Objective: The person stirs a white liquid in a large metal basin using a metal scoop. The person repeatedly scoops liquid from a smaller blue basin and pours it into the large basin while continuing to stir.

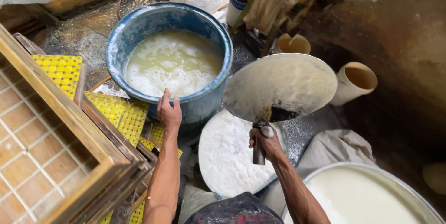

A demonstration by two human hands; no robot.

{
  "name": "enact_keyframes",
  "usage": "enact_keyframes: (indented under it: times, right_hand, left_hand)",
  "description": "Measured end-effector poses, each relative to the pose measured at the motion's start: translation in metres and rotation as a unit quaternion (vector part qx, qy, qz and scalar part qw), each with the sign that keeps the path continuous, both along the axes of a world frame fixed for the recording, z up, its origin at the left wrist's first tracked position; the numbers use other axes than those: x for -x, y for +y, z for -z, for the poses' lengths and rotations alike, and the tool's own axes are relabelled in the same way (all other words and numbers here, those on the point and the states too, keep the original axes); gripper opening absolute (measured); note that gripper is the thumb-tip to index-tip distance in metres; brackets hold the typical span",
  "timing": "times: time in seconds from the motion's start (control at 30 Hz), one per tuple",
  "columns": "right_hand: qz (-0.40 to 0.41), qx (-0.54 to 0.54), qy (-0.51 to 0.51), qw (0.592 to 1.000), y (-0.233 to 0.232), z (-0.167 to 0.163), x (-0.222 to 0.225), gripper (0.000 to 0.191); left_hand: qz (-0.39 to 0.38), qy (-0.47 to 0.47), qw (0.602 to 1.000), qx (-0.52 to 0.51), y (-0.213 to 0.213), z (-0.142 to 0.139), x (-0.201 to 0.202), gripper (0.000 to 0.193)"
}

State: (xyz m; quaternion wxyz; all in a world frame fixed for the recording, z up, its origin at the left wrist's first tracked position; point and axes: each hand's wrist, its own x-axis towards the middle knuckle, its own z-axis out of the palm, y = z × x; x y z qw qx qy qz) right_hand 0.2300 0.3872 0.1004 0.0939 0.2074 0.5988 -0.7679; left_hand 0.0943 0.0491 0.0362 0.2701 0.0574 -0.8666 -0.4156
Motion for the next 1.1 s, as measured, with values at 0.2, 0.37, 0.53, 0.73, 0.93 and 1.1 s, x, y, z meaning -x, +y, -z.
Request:
enact_keyframes:
  times: [0.2,0.37,0.53,0.73,0.93,1.1]
  right_hand:
    - [-0.147,-0.124,-0.037,0.981,-0.062,-0.017,0.131,0.018]
    - [-0.202,-0.159,-0.015,0.966,-0.108,0.022,0.262,0.032]
    - [-0.230,-0.265,0.039,0.936,-0.148,0.092,0.399,0.027]
    - [-0.141,-0.566,0.102,0.806,-0.184,0.148,0.486,0.046]
    - [-0.310,-0.381,-0.129,0.861,-0.225,0.194,0.457,0.031]
    - [-0.383,-0.110,-0.327,0.857,-0.252,0.218,0.432,0.016]
  left_hand:
    - [-0.065,-0.006,0.997,0.042,-0.016,0.017,0.060,0.045]
    - [-0.130,-0.019,0.985,0.112,-0.010,0.034,0.072,0.039]
    - [-0.125,-0.027,0.983,0.135,-0.014,0.042,0.071,0.034]
    - [-0.129,-0.018,0.981,0.142,-0.012,0.037,0.073,0.032]
    - [-0.127,-0.021,0.983,0.133,-0.015,0.020,0.070,0.031]
    - [-0.121,-0.019,0.985,0.119,-0.016,0.014,0.068,0.032]
